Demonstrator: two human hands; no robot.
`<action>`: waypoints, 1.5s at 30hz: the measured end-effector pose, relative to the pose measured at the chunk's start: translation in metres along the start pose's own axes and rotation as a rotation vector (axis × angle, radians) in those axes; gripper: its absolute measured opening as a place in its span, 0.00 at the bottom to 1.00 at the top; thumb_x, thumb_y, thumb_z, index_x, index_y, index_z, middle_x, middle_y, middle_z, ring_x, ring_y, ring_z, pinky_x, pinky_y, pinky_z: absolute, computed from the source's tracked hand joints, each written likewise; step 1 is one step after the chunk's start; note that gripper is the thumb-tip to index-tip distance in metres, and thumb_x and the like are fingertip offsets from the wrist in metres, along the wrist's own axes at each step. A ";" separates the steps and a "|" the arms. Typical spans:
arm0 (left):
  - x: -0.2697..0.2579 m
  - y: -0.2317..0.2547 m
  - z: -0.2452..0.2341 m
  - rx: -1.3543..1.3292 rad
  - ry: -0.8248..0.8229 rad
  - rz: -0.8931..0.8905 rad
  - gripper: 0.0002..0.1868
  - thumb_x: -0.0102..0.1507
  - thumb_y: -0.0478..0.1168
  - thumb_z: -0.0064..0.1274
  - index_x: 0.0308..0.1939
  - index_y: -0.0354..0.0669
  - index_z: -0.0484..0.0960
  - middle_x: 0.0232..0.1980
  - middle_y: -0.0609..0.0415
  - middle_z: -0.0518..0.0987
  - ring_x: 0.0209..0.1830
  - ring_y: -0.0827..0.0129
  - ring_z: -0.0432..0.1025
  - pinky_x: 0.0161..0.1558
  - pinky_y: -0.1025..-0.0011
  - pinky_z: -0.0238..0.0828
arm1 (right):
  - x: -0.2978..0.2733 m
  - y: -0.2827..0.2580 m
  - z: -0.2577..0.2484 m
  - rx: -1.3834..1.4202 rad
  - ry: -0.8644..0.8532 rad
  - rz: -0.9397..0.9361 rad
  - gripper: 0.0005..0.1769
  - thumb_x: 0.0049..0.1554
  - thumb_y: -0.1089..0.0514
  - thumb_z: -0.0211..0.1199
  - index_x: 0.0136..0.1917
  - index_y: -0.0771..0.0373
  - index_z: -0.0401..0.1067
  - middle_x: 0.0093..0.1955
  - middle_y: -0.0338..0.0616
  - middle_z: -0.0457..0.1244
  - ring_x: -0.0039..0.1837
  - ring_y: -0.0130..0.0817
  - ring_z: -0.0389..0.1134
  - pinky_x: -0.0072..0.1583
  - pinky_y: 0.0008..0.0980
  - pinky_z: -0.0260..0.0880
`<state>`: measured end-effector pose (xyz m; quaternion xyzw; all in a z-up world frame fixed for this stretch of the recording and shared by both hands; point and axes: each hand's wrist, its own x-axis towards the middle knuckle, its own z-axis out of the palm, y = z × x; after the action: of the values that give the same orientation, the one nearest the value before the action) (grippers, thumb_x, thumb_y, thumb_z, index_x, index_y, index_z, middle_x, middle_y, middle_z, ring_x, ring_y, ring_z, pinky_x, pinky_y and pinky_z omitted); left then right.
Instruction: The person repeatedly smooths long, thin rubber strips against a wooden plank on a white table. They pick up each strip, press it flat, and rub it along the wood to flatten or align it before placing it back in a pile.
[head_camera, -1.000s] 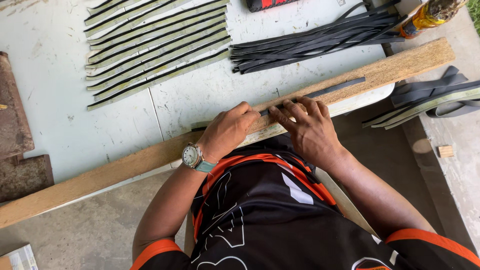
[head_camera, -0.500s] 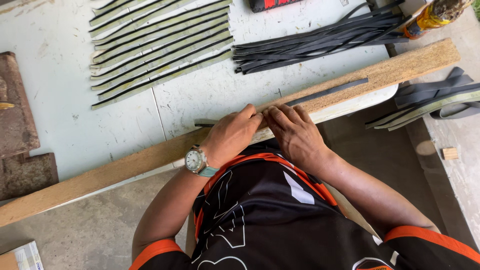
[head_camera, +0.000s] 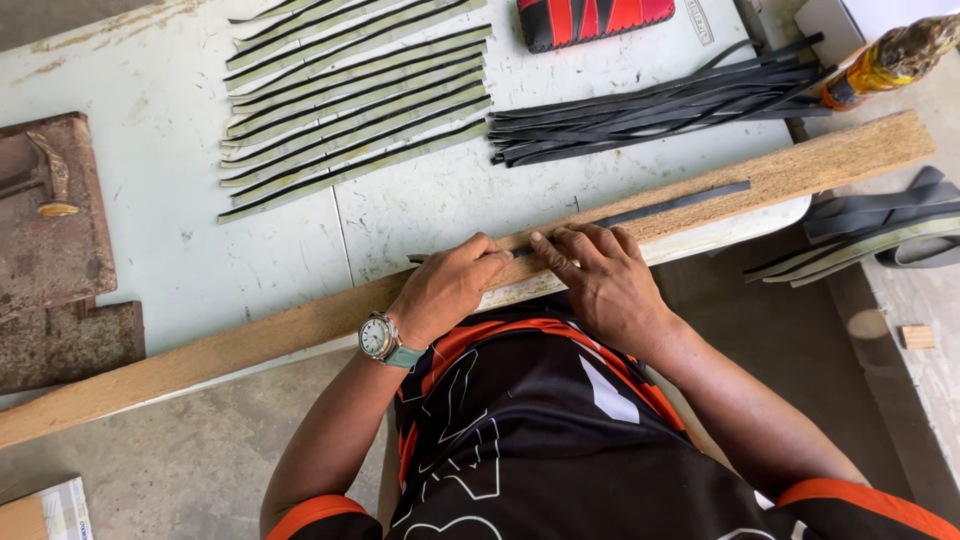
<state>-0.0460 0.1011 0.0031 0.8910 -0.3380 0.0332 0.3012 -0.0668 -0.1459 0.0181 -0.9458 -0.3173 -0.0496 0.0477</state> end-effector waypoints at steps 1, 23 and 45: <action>0.000 -0.001 0.001 -0.013 -0.027 -0.034 0.14 0.62 0.26 0.51 0.51 0.37 0.83 0.45 0.54 0.79 0.34 0.65 0.78 0.37 0.71 0.80 | 0.001 -0.001 0.001 -0.027 -0.020 0.005 0.41 0.51 0.60 0.57 0.78 0.50 0.59 0.69 0.47 0.59 0.70 0.46 0.59 0.71 0.48 0.57; 0.007 0.010 0.004 0.127 -0.106 -0.069 0.08 0.64 0.31 0.51 0.46 0.33 0.82 0.43 0.47 0.76 0.35 0.59 0.78 0.38 0.63 0.78 | 0.005 -0.021 0.013 -0.077 -0.015 -0.046 0.32 0.57 0.56 0.52 0.75 0.62 0.59 0.73 0.49 0.56 0.75 0.46 0.54 0.71 0.49 0.55; -0.023 -0.009 -0.023 0.027 0.007 -0.014 0.14 0.63 0.30 0.52 0.51 0.40 0.84 0.47 0.54 0.80 0.37 0.60 0.79 0.38 0.67 0.79 | 0.014 -0.025 0.003 0.149 0.066 -0.082 0.36 0.50 0.63 0.58 0.74 0.62 0.63 0.70 0.47 0.60 0.74 0.43 0.57 0.73 0.47 0.54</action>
<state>-0.0546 0.1325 0.0112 0.8972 -0.3304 0.0387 0.2903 -0.0712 -0.1173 0.0187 -0.9237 -0.3568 -0.0591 0.1264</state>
